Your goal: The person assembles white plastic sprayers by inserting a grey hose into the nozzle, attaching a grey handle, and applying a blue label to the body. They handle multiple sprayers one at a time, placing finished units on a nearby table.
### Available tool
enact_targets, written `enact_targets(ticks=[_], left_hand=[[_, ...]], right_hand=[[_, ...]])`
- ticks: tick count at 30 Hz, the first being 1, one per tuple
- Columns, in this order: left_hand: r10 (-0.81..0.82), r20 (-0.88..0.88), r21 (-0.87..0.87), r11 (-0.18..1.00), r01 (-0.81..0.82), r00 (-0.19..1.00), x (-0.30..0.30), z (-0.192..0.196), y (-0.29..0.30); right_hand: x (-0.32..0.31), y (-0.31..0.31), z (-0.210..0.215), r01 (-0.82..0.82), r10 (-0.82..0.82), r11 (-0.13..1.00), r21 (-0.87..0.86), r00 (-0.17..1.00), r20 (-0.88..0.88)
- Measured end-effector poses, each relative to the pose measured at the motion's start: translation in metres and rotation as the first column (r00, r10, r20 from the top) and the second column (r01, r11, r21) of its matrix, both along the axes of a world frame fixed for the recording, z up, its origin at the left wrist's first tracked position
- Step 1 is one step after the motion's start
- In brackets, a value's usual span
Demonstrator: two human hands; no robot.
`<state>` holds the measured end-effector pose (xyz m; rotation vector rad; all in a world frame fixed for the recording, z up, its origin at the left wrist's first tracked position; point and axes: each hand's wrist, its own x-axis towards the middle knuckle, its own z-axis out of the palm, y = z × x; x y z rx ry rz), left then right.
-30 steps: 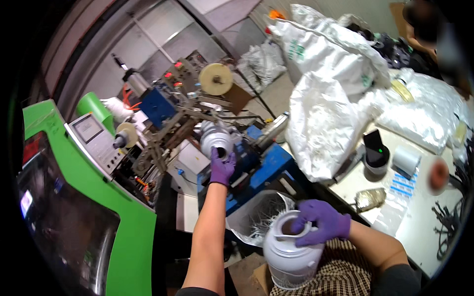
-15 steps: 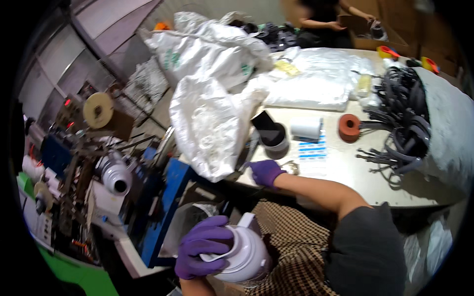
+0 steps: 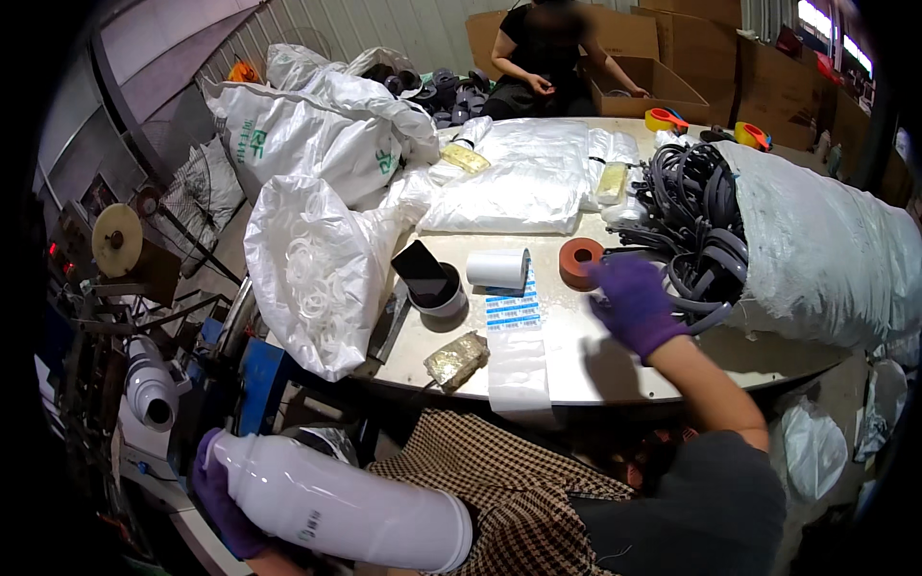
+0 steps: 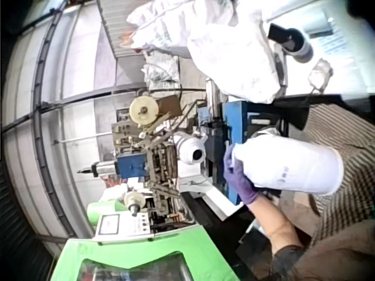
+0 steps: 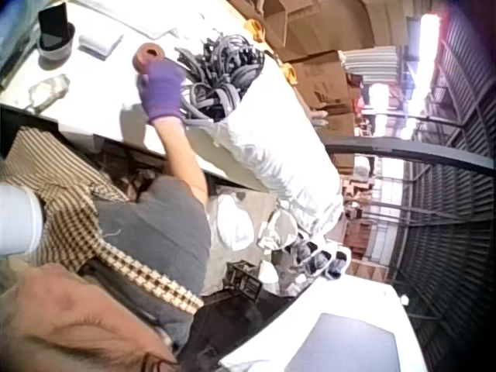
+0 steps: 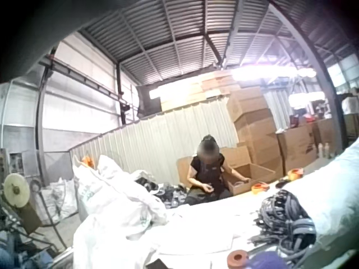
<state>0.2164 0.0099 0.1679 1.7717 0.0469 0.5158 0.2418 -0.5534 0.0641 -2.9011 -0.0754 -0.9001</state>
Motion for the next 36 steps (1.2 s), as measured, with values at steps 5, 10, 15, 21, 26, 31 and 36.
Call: enact_targets(ticks=[5, 10, 15, 21, 26, 31, 36], left_hand=[[-0.16, -0.119, 0.152, 0.972, 0.177, 0.98, 0.026, -0.054, 0.001], [-0.236, -0.172, -0.054, 0.972, 0.23, 0.956, 0.047, -0.142, 0.006], [-0.247, 0.036, 0.366, 0.905, 0.217, 0.968, 0.052, -0.154, 0.016], [-0.493, 0.059, -0.283, 0.826, 0.488, 0.868, 0.021, -0.094, -0.016], [-0.479, 0.339, -0.484, 0.649, 0.587, 0.809, -0.002, -0.07, -0.034], [-0.32, 0.217, -0.541, 0.747, 0.387, 0.922, -0.028, -0.067, -0.022], [-0.343, 0.344, -0.547, 0.684, 0.483, 0.874, -0.03, -0.085, -0.009]], right_hand=[[-0.075, -0.096, -0.019, 0.453, -0.528, 0.726, -0.518, 0.849, 0.003], [-0.052, -0.102, 0.007, 0.192, -0.137, 0.96, -0.205, 0.958, 0.254], [-0.018, -0.045, 0.068, -0.133, 0.055, 0.968, 0.215, 0.94, 0.336], [0.06, 0.164, 0.138, -0.645, 0.762, 0.143, 0.751, 0.556, 0.331], [0.126, 0.318, 0.134, -0.451, 0.97, 0.208, 0.868, 0.206, -0.125], [0.159, 0.363, 0.072, 0.267, 0.882, -0.186, 0.946, -0.379, 0.281], [0.086, 0.378, 0.002, 0.339, 0.867, -0.385, 0.858, -0.184, 0.462]])
